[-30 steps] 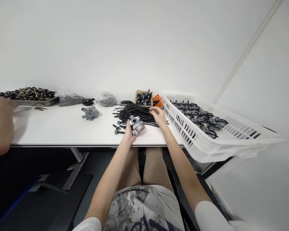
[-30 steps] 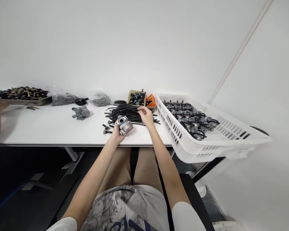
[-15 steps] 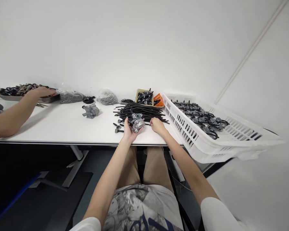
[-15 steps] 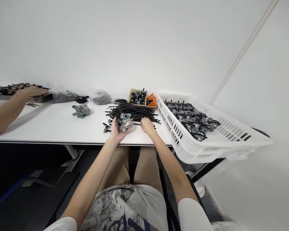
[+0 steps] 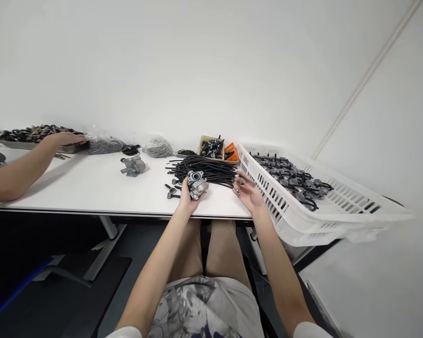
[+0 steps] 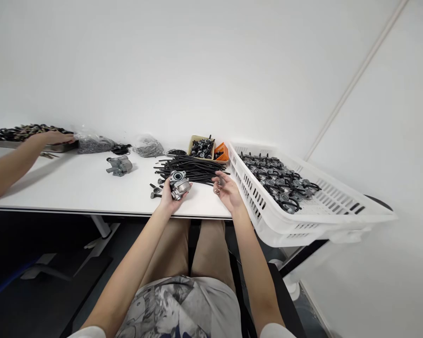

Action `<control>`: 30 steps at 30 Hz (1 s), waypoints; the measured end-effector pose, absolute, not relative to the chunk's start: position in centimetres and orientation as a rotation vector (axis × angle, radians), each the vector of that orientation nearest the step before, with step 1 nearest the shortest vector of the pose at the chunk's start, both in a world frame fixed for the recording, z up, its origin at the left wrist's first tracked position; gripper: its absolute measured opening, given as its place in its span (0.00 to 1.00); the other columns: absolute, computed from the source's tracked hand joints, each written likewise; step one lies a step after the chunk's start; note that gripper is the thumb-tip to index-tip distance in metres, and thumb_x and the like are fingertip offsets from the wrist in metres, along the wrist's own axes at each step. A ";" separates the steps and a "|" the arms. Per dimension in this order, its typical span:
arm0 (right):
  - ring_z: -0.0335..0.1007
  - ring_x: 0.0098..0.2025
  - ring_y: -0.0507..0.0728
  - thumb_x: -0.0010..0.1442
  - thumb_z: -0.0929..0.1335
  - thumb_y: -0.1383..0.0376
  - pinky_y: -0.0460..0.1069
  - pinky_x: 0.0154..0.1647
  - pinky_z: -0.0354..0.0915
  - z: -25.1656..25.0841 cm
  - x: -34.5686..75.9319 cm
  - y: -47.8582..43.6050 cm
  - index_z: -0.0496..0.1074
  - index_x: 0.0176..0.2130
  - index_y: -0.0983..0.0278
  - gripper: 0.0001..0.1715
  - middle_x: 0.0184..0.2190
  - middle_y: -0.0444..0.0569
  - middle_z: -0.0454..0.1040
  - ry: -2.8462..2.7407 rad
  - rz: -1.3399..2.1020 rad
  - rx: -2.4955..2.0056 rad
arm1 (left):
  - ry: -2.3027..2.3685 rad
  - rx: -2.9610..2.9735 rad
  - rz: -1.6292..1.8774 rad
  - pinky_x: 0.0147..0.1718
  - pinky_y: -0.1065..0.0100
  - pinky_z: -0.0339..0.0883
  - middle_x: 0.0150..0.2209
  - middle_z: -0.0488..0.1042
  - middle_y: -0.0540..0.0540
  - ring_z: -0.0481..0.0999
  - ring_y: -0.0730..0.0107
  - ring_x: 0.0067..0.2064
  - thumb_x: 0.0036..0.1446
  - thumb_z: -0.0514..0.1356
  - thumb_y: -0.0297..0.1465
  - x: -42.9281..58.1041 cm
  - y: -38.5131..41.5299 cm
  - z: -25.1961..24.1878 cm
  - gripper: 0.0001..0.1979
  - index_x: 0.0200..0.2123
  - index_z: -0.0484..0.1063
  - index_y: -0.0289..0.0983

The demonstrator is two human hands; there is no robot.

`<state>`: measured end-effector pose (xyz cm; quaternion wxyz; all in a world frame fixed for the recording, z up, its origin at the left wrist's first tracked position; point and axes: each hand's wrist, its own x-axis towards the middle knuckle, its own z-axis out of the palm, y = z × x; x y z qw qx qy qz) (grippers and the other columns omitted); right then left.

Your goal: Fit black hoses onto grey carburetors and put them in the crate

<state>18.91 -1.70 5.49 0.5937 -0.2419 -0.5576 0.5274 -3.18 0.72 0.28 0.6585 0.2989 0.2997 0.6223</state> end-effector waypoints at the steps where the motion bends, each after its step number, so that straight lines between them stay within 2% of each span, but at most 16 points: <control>1: 0.60 0.23 0.51 0.48 0.72 0.60 0.49 0.24 0.57 5.2 18.7 -1.7 0.74 0.39 0.58 0.16 0.36 0.48 0.79 -1.254 1.188 -0.541 | 0.674 0.617 1.422 0.27 0.69 0.72 0.40 0.80 0.41 0.81 0.61 0.41 0.61 0.50 0.50 -3.1 0.6 0.4 0.26 0.49 0.70 0.37; 4: 0.58 0.20 0.50 0.50 0.72 0.56 0.49 0.22 0.54 4.8 18.0 -1.5 0.74 0.35 0.60 0.13 0.33 0.49 0.80 -1.256 1.077 -0.603 | 0.650 0.465 1.447 0.29 0.68 0.73 0.41 0.80 0.43 0.81 0.61 0.40 0.60 0.54 0.47 -2.7 0.3 0.6 0.22 0.49 0.70 0.39; 7: 0.57 0.18 0.50 0.56 0.69 0.48 0.48 0.20 0.53 5.2 17.7 -1.3 0.77 0.35 0.62 0.20 0.25 0.49 0.79 -1.378 0.947 -0.785 | 0.650 0.484 1.442 0.29 0.67 0.73 0.41 0.80 0.43 0.82 0.60 0.40 0.58 0.55 0.46 -2.5 0.1 0.8 0.23 0.50 0.70 0.39; 9: 0.55 0.16 0.49 0.58 0.67 0.45 0.47 0.20 0.53 5.9 17.8 -1.3 0.78 0.34 0.63 0.25 0.17 0.46 0.74 -1.440 0.801 -0.907 | 0.654 0.484 1.441 0.28 0.67 0.72 0.40 0.80 0.42 0.82 0.59 0.40 0.58 0.55 0.47 -2.5 0.1 0.9 0.23 0.50 0.70 0.38; 11: 0.53 0.14 0.49 0.60 0.65 0.44 0.47 0.20 0.53 6.9 18.0 -1.3 0.78 0.28 0.64 0.29 0.10 0.42 0.65 -1.482 0.659 -1.011 | 0.660 0.470 1.436 0.26 0.68 0.71 0.39 0.80 0.42 0.82 0.59 0.38 0.59 0.55 0.47 -2.6 0.0 1.0 0.23 0.50 0.70 0.37; 13: 0.54 0.12 0.50 0.60 0.64 0.44 0.48 0.20 0.54 7.8 18.2 -1.3 0.76 0.23 0.64 0.31 0.07 0.41 0.59 -1.523 0.561 -1.107 | 0.661 0.462 1.426 0.25 0.69 0.71 0.37 0.80 0.42 0.82 0.61 0.37 0.60 0.54 0.46 -2.6 0.0 1.1 0.22 0.49 0.71 0.37; 15: 0.56 0.13 0.50 0.60 0.65 0.45 0.48 0.21 0.55 8.3 18.2 -1.3 0.75 0.21 0.64 0.31 0.08 0.42 0.60 -1.572 0.496 -1.176 | 0.653 0.460 1.418 0.25 0.70 0.71 0.36 0.80 0.43 0.81 0.63 0.35 0.61 0.53 0.46 -2.6 -0.1 1.2 0.21 0.48 0.71 0.38; 18: 0.64 0.16 0.51 0.60 0.66 0.48 0.48 0.23 0.58 7.7 17.9 -1.3 0.75 0.22 0.65 0.27 0.14 0.45 0.69 -1.689 0.459 -1.210 | 0.642 0.442 1.416 0.25 0.69 0.72 0.35 0.80 0.45 0.81 0.64 0.33 0.62 0.53 0.45 -2.6 -0.3 1.4 0.19 0.47 0.71 0.38; 20: 0.68 0.19 0.53 0.59 0.67 0.52 0.47 0.25 0.60 6.5 17.7 -1.3 0.75 0.24 0.64 0.22 0.17 0.46 0.73 -1.810 0.517 -1.211 | 0.641 0.427 1.418 0.25 0.69 0.72 0.34 0.80 0.45 0.81 0.64 0.32 0.62 0.53 0.45 -2.5 -0.3 1.4 0.19 0.47 0.71 0.38; 23: 0.72 0.22 0.54 0.56 0.70 0.56 0.47 0.26 0.63 4.1 17.3 -1.4 0.73 0.24 0.63 0.15 0.18 0.45 0.73 -1.931 0.691 -1.210 | 0.640 0.421 1.419 0.24 0.69 0.72 0.33 0.80 0.45 0.81 0.63 0.32 0.62 0.53 0.45 -2.5 -0.3 1.4 0.19 0.46 0.71 0.38; 26: 0.70 0.21 0.54 0.53 0.71 0.52 0.48 0.25 0.64 1.9 16.6 -1.3 0.72 0.26 0.62 0.16 0.17 0.43 0.71 -1.793 0.859 -1.119 | 0.654 0.433 1.423 0.23 0.69 0.72 0.33 0.79 0.44 0.81 0.64 0.31 0.62 0.53 0.45 -2.4 -0.3 1.5 0.19 0.45 0.72 0.37; 30: 0.70 0.23 0.53 0.51 0.72 0.47 0.49 0.27 0.64 0.1 15.4 -1.1 0.72 0.34 0.63 0.23 0.20 0.44 0.74 -1.534 0.998 -0.835 | 0.722 0.475 1.466 0.24 0.69 0.72 0.33 0.79 0.45 0.80 0.65 0.30 0.62 0.54 0.44 -1.9 -0.3 1.5 0.19 0.47 0.71 0.38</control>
